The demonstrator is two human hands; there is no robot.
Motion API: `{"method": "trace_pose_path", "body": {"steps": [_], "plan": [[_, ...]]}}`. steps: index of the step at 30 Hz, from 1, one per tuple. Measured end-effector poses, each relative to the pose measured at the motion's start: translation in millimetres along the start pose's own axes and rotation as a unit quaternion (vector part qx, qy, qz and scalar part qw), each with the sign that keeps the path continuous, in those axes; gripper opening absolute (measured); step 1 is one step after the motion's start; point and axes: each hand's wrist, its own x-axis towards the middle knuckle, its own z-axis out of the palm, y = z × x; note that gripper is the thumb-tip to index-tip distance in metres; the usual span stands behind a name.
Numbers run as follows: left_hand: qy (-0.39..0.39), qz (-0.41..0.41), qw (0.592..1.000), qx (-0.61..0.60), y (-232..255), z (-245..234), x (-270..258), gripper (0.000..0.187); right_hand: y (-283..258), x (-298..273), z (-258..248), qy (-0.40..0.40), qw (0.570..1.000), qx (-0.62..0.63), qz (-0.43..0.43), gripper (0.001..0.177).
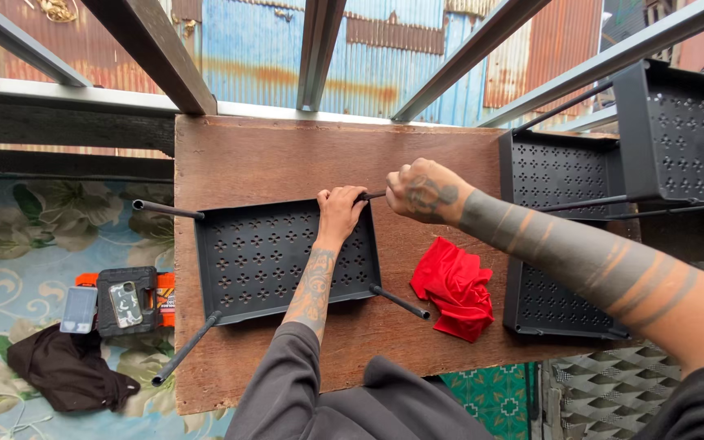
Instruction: The person wipes a black plastic tray with a red cloth, then inserts metal rods into the tray's corner holes to form a stand. The person repeats this process with a second tray, stacking the completed units on a wooden table.
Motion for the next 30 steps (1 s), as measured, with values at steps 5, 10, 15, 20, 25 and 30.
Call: {"method": "trace_pose_path", "body": {"steps": [5, 10, 15, 20, 25, 30], "plan": [[0.011, 0.015, 1.000, 0.008, 2, -5, 3, 0.024, 6, 4, 3, 0.058, 0.997, -0.009, -0.045, 0.016], [0.012, 0.019, 1.000, 0.000, 0, -5, 3, 0.023, -3, 16, 8, -0.013, 0.999, 0.009, -0.047, 0.018], [0.009, 0.017, 1.000, -0.010, -1, -5, 3, 0.023, -1, 17, 13, 0.119, 0.988, 0.100, -0.009, 0.007], [0.025, 0.028, 0.999, -0.011, -1, -9, 7, 0.023, -3, 15, 1, 0.050, 0.989, 0.123, 0.059, 0.010], [0.019, 0.019, 0.999, -0.024, -5, 0, 3, 0.021, -3, 20, -3, -0.029, 0.955, 0.249, 0.161, 0.026], [0.002, 0.000, 1.000, -0.020, -3, 1, -4, 0.025, -14, 23, -16, 0.012, 0.945, 0.254, 0.204, 0.017]]}}
